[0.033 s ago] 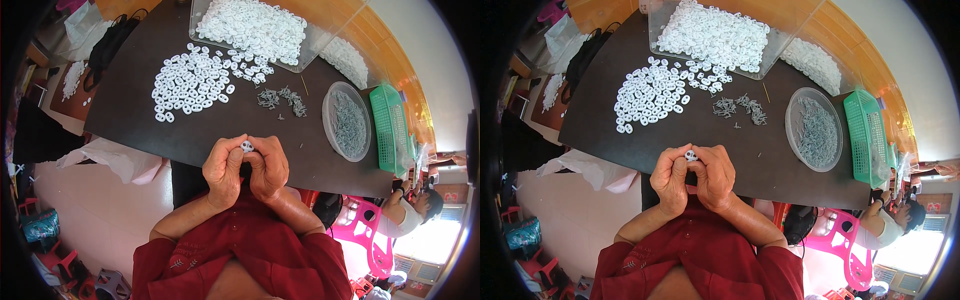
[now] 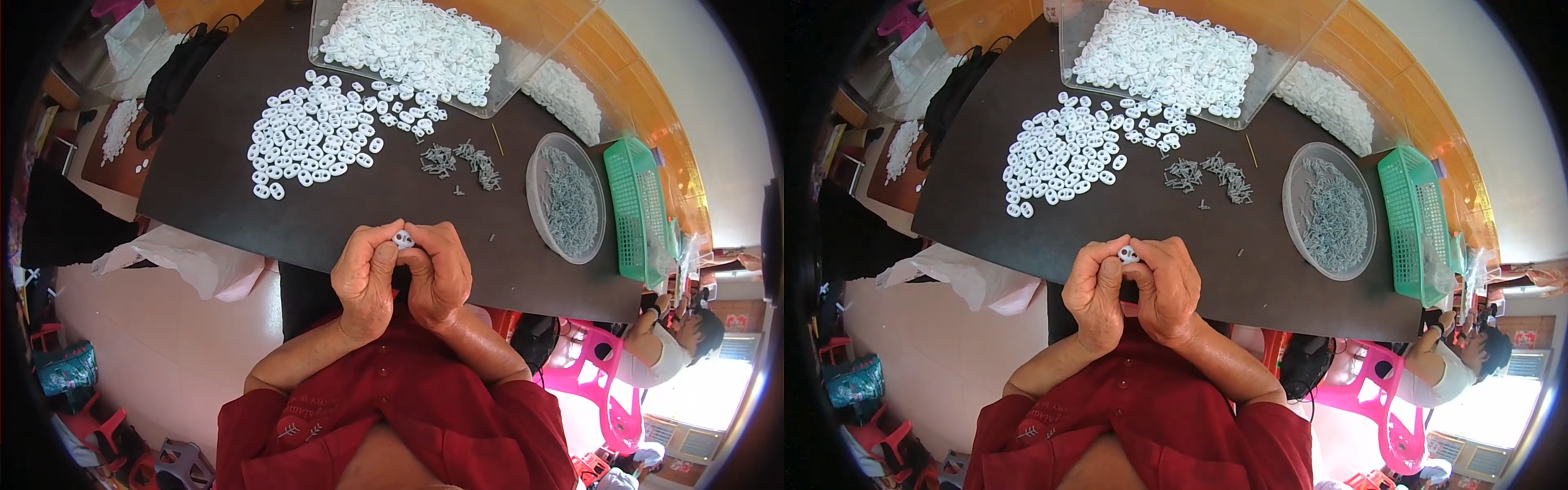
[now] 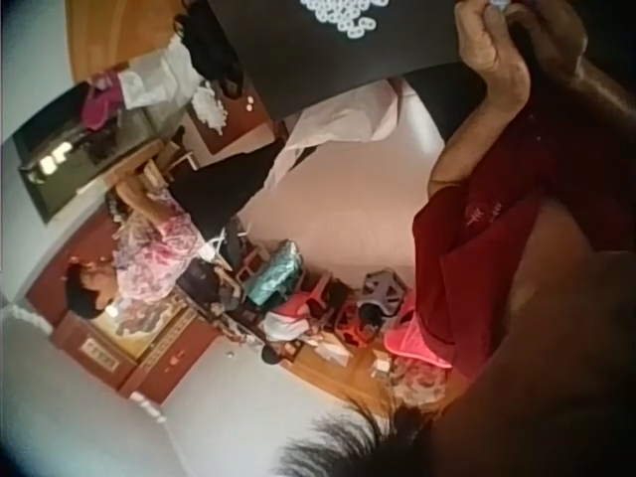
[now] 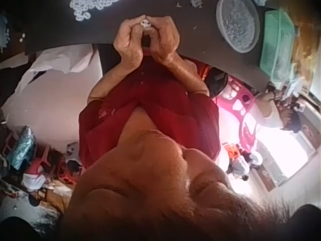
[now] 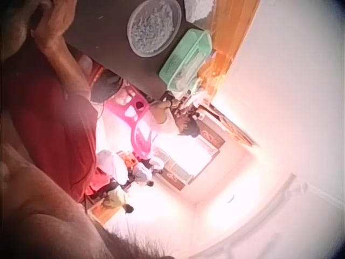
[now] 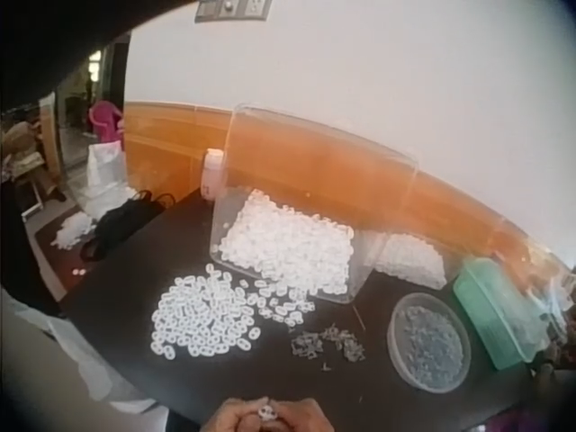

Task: Inserting metal pins into small white plastic components at a workshop table.

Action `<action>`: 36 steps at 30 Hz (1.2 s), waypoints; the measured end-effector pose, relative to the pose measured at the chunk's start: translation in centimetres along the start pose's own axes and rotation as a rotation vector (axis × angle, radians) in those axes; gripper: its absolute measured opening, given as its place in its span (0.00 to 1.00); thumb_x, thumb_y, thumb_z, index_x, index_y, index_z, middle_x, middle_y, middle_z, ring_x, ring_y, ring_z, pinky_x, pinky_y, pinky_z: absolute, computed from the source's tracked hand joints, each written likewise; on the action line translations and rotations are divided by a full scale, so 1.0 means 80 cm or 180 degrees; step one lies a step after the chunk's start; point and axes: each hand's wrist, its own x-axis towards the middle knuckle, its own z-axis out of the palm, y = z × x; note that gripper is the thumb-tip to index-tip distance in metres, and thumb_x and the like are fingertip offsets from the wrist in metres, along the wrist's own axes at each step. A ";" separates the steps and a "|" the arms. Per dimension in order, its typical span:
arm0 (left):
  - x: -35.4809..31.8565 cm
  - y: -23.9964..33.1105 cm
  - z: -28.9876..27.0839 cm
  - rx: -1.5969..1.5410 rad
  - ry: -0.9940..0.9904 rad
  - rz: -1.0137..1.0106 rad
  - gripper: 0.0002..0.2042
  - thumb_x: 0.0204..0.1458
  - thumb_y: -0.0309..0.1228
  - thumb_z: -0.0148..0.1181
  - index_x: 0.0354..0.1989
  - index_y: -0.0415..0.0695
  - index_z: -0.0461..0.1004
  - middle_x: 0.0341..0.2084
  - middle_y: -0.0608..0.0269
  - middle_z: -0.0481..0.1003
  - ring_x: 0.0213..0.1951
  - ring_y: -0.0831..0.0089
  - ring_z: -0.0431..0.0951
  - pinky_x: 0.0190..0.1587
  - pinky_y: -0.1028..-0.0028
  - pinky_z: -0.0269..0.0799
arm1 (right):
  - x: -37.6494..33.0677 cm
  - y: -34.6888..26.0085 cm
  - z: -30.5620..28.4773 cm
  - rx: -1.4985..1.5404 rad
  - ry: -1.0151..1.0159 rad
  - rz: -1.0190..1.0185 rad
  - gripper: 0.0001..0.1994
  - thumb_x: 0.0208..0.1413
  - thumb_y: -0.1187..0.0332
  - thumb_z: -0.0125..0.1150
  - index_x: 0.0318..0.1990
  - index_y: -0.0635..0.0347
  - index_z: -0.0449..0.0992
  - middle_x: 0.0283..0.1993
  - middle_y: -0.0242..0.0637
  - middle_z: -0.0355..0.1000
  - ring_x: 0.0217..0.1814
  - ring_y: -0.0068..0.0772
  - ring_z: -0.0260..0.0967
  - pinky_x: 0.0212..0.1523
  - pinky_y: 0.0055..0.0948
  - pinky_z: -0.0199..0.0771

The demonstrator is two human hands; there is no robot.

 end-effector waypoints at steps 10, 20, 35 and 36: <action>0.004 -0.002 0.002 0.0497 0.0155 0.0611 0.06 0.58 0.23 0.50 0.39 0.35 0.72 0.24 0.64 0.67 0.23 0.80 0.66 0.25 0.80 0.63 | 0.000 -0.002 0.002 0.0024 -0.0012 -0.0157 0.13 0.44 0.81 0.62 0.40 0.69 0.71 0.32 0.43 0.72 0.28 0.37 0.68 0.26 0.29 0.68; 0.001 -0.003 0.002 0.0351 0.0188 0.0460 0.06 0.59 0.24 0.49 0.39 0.35 0.72 0.24 0.65 0.66 0.23 0.81 0.64 0.24 0.82 0.62 | 0.002 -0.003 0.005 0.0018 0.0012 -0.0254 0.13 0.44 0.81 0.62 0.40 0.69 0.71 0.32 0.42 0.72 0.27 0.36 0.68 0.25 0.28 0.67; 0.004 -0.006 0.012 0.0427 0.0131 0.0434 0.05 0.59 0.22 0.47 0.37 0.35 0.71 0.24 0.63 0.66 0.23 0.79 0.64 0.24 0.79 0.62 | 0.003 0.006 0.005 -0.0195 0.0182 -0.0331 0.12 0.43 0.83 0.60 0.38 0.66 0.71 0.28 0.40 0.70 0.24 0.36 0.65 0.21 0.29 0.65; 0.007 0.000 0.012 0.0570 0.0115 0.0410 0.07 0.60 0.23 0.46 0.38 0.36 0.71 0.26 0.65 0.66 0.25 0.81 0.64 0.27 0.81 0.62 | 0.004 0.008 0.005 -0.0260 0.0208 -0.0348 0.12 0.43 0.83 0.60 0.38 0.66 0.71 0.28 0.40 0.70 0.24 0.36 0.65 0.21 0.29 0.65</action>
